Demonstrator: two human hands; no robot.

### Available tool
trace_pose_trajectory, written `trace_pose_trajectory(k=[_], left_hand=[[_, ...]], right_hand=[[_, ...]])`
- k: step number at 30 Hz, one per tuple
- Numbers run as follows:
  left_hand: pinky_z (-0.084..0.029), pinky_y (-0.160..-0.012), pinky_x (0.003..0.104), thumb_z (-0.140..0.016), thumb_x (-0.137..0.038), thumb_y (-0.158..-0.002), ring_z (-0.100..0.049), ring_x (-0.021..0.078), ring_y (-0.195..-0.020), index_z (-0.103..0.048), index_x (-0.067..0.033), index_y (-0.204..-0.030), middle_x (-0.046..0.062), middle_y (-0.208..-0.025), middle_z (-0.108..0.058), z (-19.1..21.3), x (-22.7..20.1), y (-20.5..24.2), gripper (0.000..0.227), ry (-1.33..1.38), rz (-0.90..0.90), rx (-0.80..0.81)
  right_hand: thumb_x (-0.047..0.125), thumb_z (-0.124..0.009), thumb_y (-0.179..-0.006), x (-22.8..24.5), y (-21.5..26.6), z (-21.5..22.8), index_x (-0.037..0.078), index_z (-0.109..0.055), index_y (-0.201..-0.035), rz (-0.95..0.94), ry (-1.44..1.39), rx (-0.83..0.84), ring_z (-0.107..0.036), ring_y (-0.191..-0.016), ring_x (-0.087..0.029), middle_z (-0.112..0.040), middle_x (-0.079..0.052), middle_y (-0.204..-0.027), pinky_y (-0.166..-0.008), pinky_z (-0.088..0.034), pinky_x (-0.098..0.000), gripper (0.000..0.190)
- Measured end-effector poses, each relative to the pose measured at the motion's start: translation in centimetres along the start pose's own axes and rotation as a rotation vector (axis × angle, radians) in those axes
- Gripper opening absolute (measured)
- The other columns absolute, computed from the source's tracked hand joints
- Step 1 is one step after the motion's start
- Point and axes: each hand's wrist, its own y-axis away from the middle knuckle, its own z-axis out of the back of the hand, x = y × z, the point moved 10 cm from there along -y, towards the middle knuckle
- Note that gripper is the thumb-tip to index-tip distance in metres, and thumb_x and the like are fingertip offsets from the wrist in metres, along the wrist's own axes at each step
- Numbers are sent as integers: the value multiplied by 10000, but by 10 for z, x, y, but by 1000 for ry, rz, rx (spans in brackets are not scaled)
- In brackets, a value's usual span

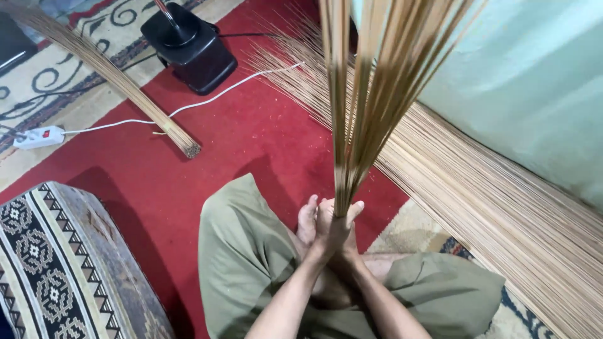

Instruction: Organizing and bundling long rattan sticks by hand while sitting on the floor

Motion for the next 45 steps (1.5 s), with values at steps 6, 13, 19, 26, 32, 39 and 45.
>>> trace_pose_trajectory(k=[6, 13, 19, 26, 32, 39, 45], left_hand=[[-393, -476, 249, -902, -251, -758, -394, 99, -415, -482, -174, -516, -54, -430, -435, -1, -52, -9, 491, -138, 33, -58], [-504, -564, 241, -672, -44, -860, -314, 43, -354, -402, -138, -541, -29, -395, -289, 46, -59, -14, 428, 386, 137, -149], [-343, -415, 197, -606, -50, -885, -222, 40, -327, -301, -193, -578, -65, -414, -168, 101, -57, -58, 455, 627, 189, -185], [-353, -456, 264, -650, -112, -904, -314, 80, -334, -379, -189, -607, -48, -416, -281, 155, -28, -142, 410, 742, 303, -224], [-577, -614, 323, -807, -122, -865, -699, 201, -593, -553, -119, -842, 114, -635, -647, 211, -2, -215, 256, 459, 255, -216], [-634, -772, 355, -817, -111, -861, -761, 214, -810, -382, 32, -1307, 162, -951, -740, 266, 46, -255, 639, 67, 262, -188], [-637, -870, 386, -633, -201, -992, -771, 212, -953, -76, 227, -1477, 175, -1157, -706, 298, 118, -284, 853, -222, 425, -165]], right_hand=[[204, -702, -797, -5, -14, 22, 163, -573, -702, -57, -523, -9, -590, -593, -292, -570, -82, -623, -546, -494, -383, 165], [216, -697, -721, 1, -16, 53, 162, -583, -663, -110, -1128, 40, -669, -609, -371, -609, -127, -604, -559, -542, -448, 138], [238, -730, -725, 26, -31, 66, 99, -690, -857, -70, -1077, 253, -699, -788, -518, -721, -228, -796, -691, -537, -643, 196], [279, -716, -709, 79, -93, 28, 188, -713, -829, -29, -797, 395, -765, -801, -408, -738, -122, -722, -731, -605, -571, 150], [243, -696, -764, 142, -159, 52, 131, -735, -806, -75, -882, 588, -764, -837, -415, -731, -148, -708, -746, -582, -576, 126], [273, -699, -803, 247, -240, 14, 61, -758, -879, -65, -969, 713, -744, -926, -458, -734, -209, -787, -791, -560, -603, 233], [320, -693, -772, 305, -262, -37, -7, -759, -993, -16, -1091, 803, -722, -974, -492, -727, -279, -865, -802, -530, -640, 400]])
